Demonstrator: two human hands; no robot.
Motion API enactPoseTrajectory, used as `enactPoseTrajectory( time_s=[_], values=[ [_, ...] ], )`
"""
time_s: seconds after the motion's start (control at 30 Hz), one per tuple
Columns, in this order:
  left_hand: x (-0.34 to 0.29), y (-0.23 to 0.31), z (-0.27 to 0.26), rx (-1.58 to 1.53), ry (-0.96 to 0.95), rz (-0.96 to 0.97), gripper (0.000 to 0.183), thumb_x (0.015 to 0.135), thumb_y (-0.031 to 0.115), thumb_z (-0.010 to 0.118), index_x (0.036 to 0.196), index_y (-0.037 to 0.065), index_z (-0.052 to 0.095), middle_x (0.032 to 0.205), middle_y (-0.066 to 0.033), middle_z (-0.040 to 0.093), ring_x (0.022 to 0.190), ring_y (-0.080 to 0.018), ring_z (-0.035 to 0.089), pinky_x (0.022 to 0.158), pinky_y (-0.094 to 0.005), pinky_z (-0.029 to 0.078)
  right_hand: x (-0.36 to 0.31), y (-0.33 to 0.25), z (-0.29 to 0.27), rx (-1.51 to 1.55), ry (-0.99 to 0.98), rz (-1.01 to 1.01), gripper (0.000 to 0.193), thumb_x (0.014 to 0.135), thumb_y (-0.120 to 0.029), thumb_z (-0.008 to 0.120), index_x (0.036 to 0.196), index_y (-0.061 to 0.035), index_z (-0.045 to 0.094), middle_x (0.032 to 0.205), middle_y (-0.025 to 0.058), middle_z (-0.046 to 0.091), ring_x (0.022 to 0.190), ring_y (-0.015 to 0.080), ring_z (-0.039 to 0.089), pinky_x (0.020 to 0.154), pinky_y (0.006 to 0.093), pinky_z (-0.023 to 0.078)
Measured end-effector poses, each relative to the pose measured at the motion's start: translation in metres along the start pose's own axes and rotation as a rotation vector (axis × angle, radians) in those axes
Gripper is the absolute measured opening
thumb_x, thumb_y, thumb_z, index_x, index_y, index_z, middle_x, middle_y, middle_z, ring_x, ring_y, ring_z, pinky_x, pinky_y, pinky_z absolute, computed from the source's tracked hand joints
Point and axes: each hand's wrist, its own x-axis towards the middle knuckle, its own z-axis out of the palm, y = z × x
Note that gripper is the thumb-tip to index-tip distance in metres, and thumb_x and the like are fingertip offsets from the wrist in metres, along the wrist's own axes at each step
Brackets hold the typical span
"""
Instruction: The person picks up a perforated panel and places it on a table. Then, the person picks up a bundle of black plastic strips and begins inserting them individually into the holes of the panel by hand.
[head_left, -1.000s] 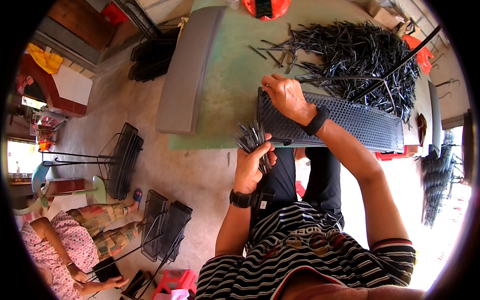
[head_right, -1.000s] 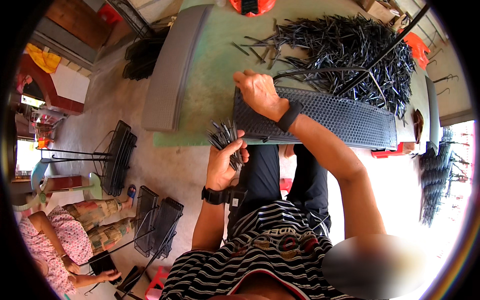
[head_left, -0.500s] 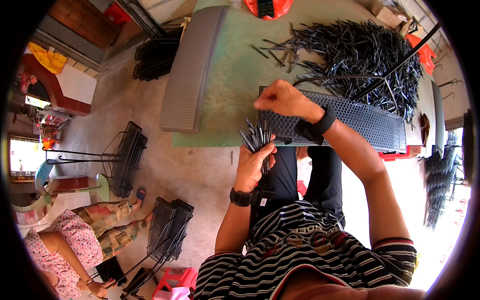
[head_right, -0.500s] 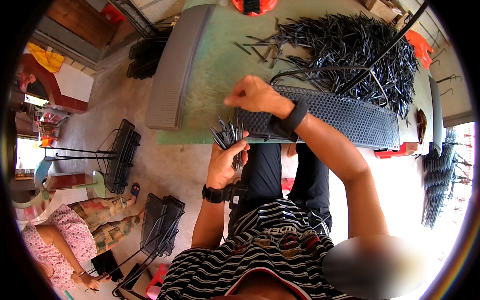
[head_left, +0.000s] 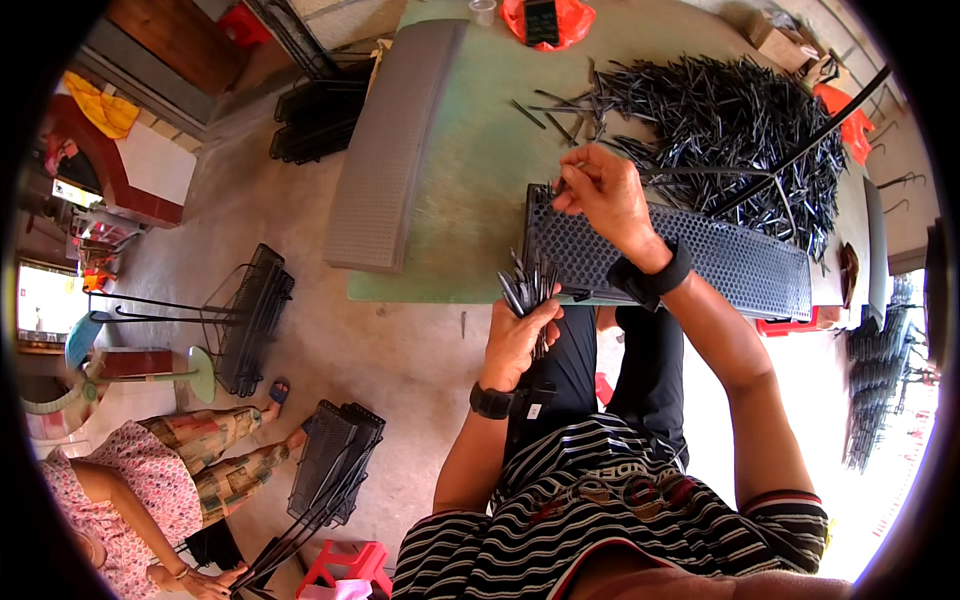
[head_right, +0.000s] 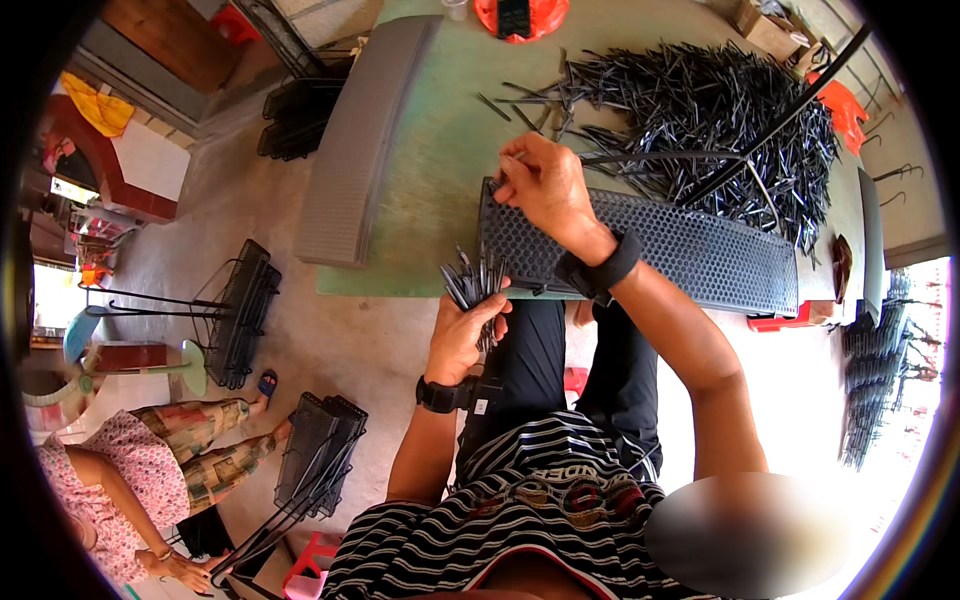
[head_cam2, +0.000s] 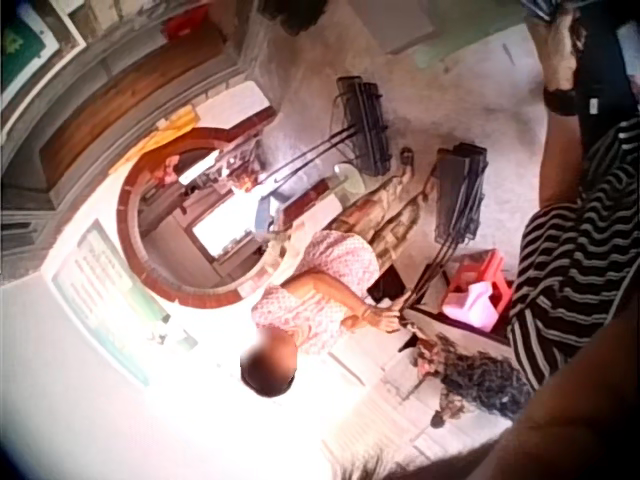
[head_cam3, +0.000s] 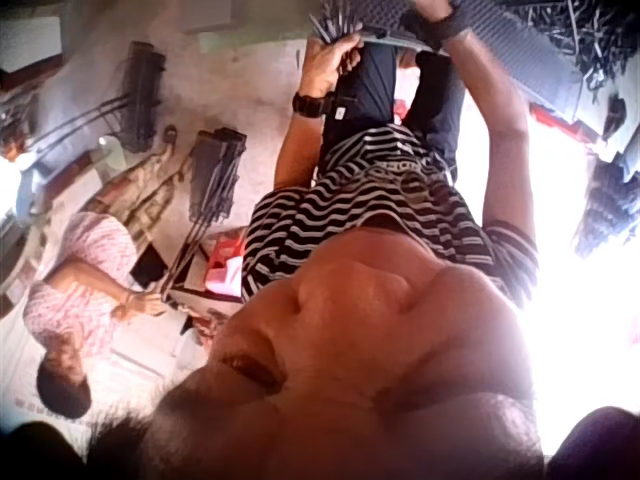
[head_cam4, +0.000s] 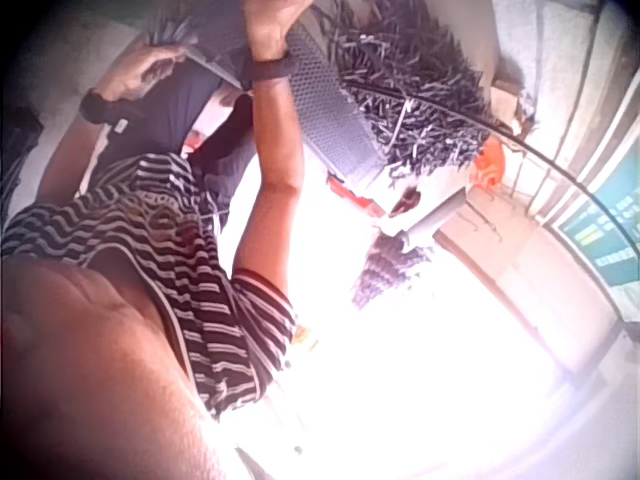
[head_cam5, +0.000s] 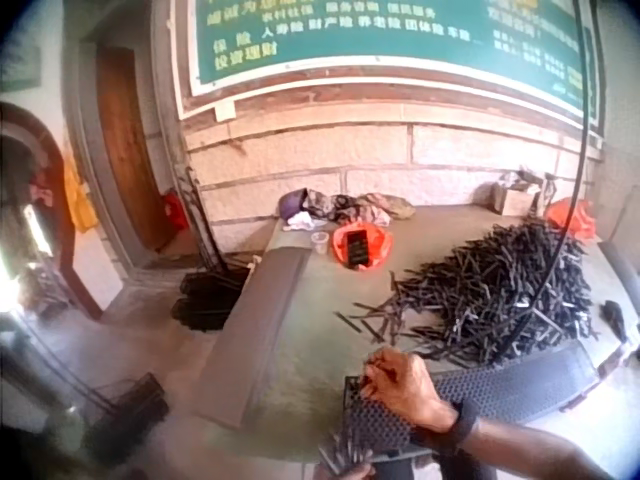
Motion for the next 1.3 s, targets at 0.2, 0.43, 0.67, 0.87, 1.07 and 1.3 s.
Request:
enactPoseTrajectory(
  time_s=[0.2, 0.43, 0.67, 0.87, 1.07, 1.3],
  values=[
    [-0.001, -0.004, -0.006, -0.047, 0.025, 0.003, 0.023, 0.078, 0.005, 0.064, 0.099, -0.004, 0.060, 0.068, -0.0086, 0.060, 0.047, -0.0140, 0.053, 0.041, -0.0238, 0.042, 0.003, 0.021, 0.012, -0.206, 0.118, -0.251, 0.012, 0.086, -0.004, 0.048, 0.097, 0.0010, 0.048, 0.067, 0.0145, 0.062, 0.062, 0.0203, 0.065, 0.053, 0.0297, 0.048],
    [-0.003, -0.004, -0.008, -0.064, 0.041, 0.001, 0.023, 0.078, 0.004, 0.064, 0.099, -0.004, 0.061, 0.069, -0.0094, 0.060, 0.047, -0.0143, 0.053, 0.041, -0.0239, 0.043, 0.006, 0.037, 0.018, -0.230, 0.079, -0.263, 0.011, 0.084, -0.001, 0.048, 0.095, 0.0003, 0.047, 0.065, 0.0182, 0.060, 0.062, 0.0250, 0.065, 0.051, 0.0317, 0.048],
    [-0.005, -0.001, -0.008, -0.050, 0.046, 0.027, 0.024, 0.077, 0.005, 0.065, 0.099, -0.005, 0.060, 0.069, -0.0095, 0.060, 0.047, -0.0145, 0.054, 0.041, -0.0242, 0.043, 0.010, 0.048, 0.016, -0.701, -0.022, -0.530, 0.008, 0.081, -0.007, 0.054, 0.080, 0.0007, 0.056, 0.067, 0.0171, 0.060, 0.067, 0.0272, 0.063, 0.056, 0.0362, 0.047],
    [-0.003, 0.001, -0.003, -0.040, 0.020, 0.019, 0.026, 0.078, 0.008, 0.066, 0.101, -0.002, 0.060, 0.069, -0.0076, 0.060, 0.045, -0.0117, 0.052, 0.038, -0.0221, 0.039, -0.004, 0.027, 0.014, -0.277, -0.489, 0.022, 0.021, 0.079, -0.017, 0.066, 0.082, 0.0042, 0.063, 0.069, 0.0053, 0.064, 0.058, 0.0122, 0.058, 0.053, 0.0289, 0.046],
    [0.000, -0.003, 0.001, -0.033, -0.001, -0.014, 0.025, 0.078, 0.006, 0.065, 0.100, -0.002, 0.059, 0.069, -0.0086, 0.060, 0.045, -0.0130, 0.053, 0.038, -0.0233, 0.039, -0.005, 0.010, 0.001, -0.065, 0.010, 0.005, 0.014, 0.081, -0.006, 0.058, 0.088, 0.0056, 0.058, 0.064, 0.0123, 0.063, 0.054, 0.0133, 0.061, 0.048, 0.0240, 0.046],
    [-0.001, -0.005, -0.009, -0.063, 0.045, 0.004, 0.025, 0.078, 0.008, 0.066, 0.100, -0.002, 0.061, 0.069, -0.0086, 0.060, 0.045, -0.0129, 0.053, 0.038, -0.0234, 0.040, 0.002, 0.028, 0.011, -0.207, 0.101, -0.280, 0.014, 0.083, -0.003, 0.055, 0.093, -0.0001, 0.046, 0.074, 0.0180, 0.063, 0.066, 0.0240, 0.066, 0.053, 0.0299, 0.049]
  ],
)
